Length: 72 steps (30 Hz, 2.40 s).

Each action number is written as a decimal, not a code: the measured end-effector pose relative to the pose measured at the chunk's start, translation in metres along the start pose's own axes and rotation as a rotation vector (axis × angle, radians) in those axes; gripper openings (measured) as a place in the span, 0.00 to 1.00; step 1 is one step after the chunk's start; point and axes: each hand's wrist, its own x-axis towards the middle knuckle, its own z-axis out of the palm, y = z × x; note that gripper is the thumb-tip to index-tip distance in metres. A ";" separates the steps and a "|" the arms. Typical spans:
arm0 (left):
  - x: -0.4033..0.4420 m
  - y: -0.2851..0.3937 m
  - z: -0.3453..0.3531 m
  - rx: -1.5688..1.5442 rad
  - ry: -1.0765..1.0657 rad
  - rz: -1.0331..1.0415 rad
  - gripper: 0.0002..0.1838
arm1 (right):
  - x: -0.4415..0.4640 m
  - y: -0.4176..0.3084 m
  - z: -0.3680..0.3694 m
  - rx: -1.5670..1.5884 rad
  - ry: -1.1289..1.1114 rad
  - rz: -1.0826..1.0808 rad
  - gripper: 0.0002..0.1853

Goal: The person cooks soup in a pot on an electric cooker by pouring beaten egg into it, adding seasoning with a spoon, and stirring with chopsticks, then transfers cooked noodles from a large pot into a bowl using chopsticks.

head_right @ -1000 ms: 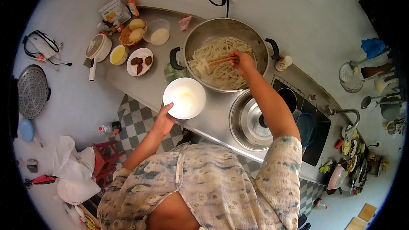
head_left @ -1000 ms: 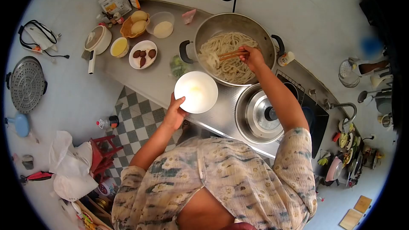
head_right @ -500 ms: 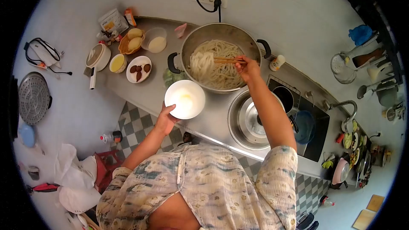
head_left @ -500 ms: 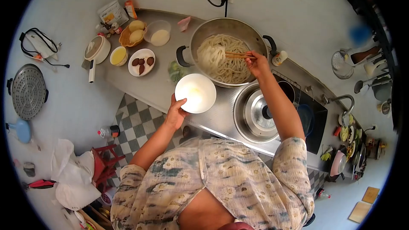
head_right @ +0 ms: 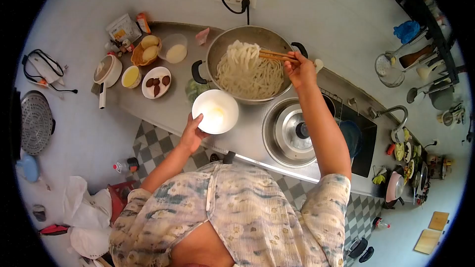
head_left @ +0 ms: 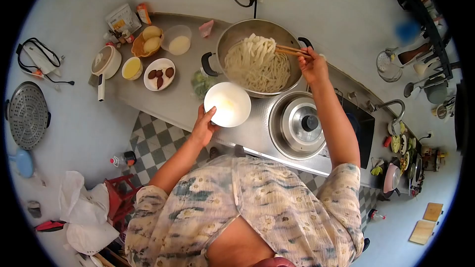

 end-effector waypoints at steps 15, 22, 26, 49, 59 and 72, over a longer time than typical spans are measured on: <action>0.006 -0.001 -0.015 -0.095 -0.117 -0.007 0.36 | -0.104 0.037 0.080 -0.669 -0.198 -0.143 0.17; 0.014 -0.012 -0.024 -0.174 -0.158 0.015 0.35 | 0.001 -0.023 0.010 -1.035 -0.019 -0.357 0.15; 0.013 -0.009 -0.020 -0.177 -0.128 0.039 0.35 | 0.068 0.000 -0.018 -1.135 0.126 -0.192 0.14; 0.007 -0.006 -0.009 -0.260 -0.052 0.045 0.31 | 0.096 0.114 -0.002 -0.375 0.034 0.326 0.13; 0.004 -0.001 -0.010 -0.225 -0.039 0.062 0.33 | 0.093 0.093 -0.014 -0.220 0.070 0.387 0.12; 0.004 -0.003 -0.011 -0.182 -0.041 0.077 0.34 | 0.058 0.045 -0.017 -0.020 0.146 0.177 0.12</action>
